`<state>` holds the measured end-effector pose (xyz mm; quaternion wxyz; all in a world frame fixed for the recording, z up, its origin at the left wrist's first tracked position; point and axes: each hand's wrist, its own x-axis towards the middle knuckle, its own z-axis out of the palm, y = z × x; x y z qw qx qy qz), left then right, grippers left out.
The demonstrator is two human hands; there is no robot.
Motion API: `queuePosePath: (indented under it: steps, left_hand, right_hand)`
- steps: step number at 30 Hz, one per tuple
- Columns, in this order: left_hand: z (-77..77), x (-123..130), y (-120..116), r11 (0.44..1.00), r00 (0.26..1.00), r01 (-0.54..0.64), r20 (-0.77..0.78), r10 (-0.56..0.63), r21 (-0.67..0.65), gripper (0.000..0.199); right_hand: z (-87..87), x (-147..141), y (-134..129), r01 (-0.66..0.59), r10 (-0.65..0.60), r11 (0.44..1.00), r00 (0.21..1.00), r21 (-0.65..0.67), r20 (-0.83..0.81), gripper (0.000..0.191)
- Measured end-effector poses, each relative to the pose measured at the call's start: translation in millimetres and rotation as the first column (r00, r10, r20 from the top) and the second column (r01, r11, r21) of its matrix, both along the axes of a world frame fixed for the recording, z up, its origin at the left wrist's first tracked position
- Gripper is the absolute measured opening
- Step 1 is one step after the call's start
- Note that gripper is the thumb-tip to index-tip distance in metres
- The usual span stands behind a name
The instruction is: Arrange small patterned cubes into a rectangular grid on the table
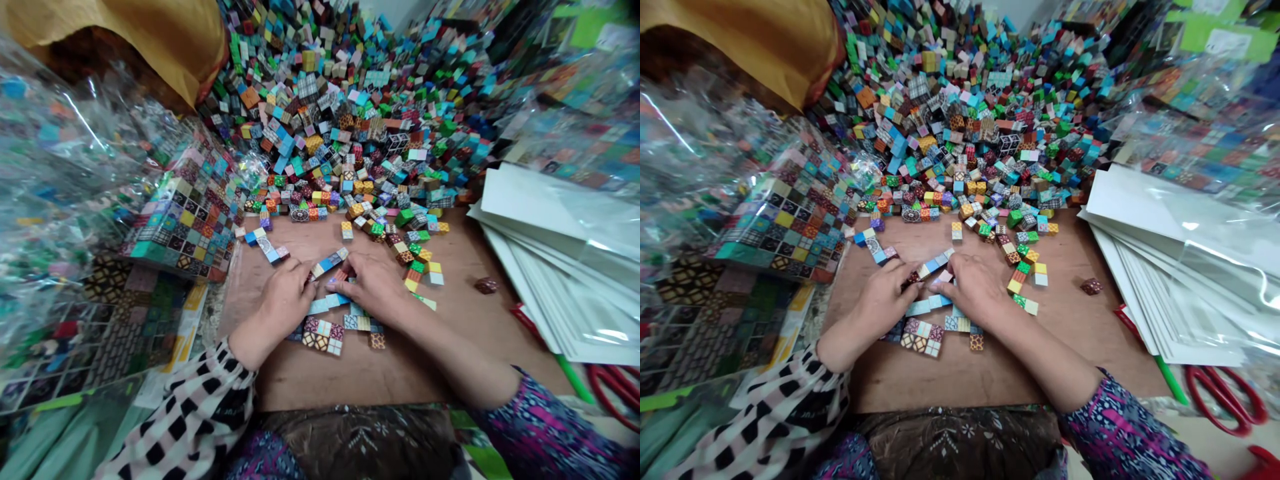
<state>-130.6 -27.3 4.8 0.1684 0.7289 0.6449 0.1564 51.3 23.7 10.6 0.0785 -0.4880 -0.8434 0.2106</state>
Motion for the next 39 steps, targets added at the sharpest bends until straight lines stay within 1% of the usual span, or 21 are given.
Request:
queuePosePath:
  steps: [2,3,7,9,11,15,17,19,22,25,28,30,35,39]
  left_hand:
    - [0.1,0.1,-0.5,1.000,1.000,-0.001,-0.012,0.001,0.000,0.037]
    - [-0.1,0.2,-0.4,1.000,1.000,0.001,-0.021,-0.001,0.005,0.037]
    - [-2.1,0.9,2.6,1.000,0.998,0.002,-0.065,-0.001,0.017,0.030]
    - [-2.4,0.2,4.3,1.000,0.995,-0.006,-0.098,0.008,0.021,0.027]
    - [-1.2,-1.7,5.3,0.999,0.990,-0.024,-0.140,0.027,0.023,0.026]
    - [5.8,-6.7,5.4,0.995,0.970,-0.097,-0.226,0.094,-0.005,0.024]
    - [9.2,-8.8,5.1,0.994,0.963,-0.107,-0.253,0.097,-0.025,0.023]
    - [11.0,-10.1,4.8,0.994,0.961,-0.109,-0.257,0.098,-0.030,0.022]
    - [10.0,-11.1,4.5,0.994,0.971,-0.106,-0.216,0.099,-0.021,0.023]
    - [7.6,-11.7,4.6,0.996,0.988,-0.086,-0.130,0.081,-0.036,0.027]
    - [6.7,-12.4,5.2,0.997,0.997,-0.062,-0.048,0.060,-0.050,0.027]
    - [7.2,-12.5,5.5,0.997,0.999,-0.048,-0.015,0.048,-0.057,0.028]
    - [8.7,-12.9,4.9,0.998,0.998,0.005,0.067,-0.001,-0.065,0.033]
    - [9.0,-15.5,4.6,0.995,0.984,0.065,0.170,-0.052,-0.070,0.037]
  right_hand:
    - [-0.1,-0.7,-0.6,-0.031,0.031,0.999,0.999,-0.016,-0.016,0.020]
    - [-0.1,-0.7,-0.9,-0.066,0.066,0.998,0.998,-0.015,-0.024,0.019]
    - [0.0,1.5,-1.3,-0.228,0.229,0.972,0.973,0.048,-0.017,0.023]
    - [0.1,2.9,-0.7,-0.262,0.263,0.963,0.965,0.058,-0.009,0.023]
    - [0.5,3.3,0.3,-0.258,0.259,0.964,0.966,0.059,-0.015,0.020]
    - [2.8,-0.8,2.0,-0.205,0.205,0.976,0.979,0.072,0.007,0.016]
    - [4.1,-4.3,2.3,-0.172,0.170,0.982,0.985,0.072,0.029,0.018]
    - [5.0,-6.8,2.5,-0.166,0.164,0.983,0.986,0.075,0.032,0.018]
    - [5.5,-6.7,3.1,-0.241,0.242,0.970,0.970,0.032,-0.014,0.018]
    - [5.2,-2.3,5.0,-0.317,0.314,0.947,0.947,-0.044,-0.063,0.025]
    - [4.0,2.6,8.8,-0.381,0.375,0.922,0.923,-0.063,-0.090,0.030]
    - [2.9,4.3,12.0,-0.403,0.395,0.912,0.913,-0.073,-0.102,0.030]
    - [1.4,1.1,17.9,-0.410,0.398,0.904,0.910,-0.119,-0.113,0.022]
    - [0.6,-6.8,13.4,-0.322,0.309,0.939,0.944,-0.118,-0.120,0.018]
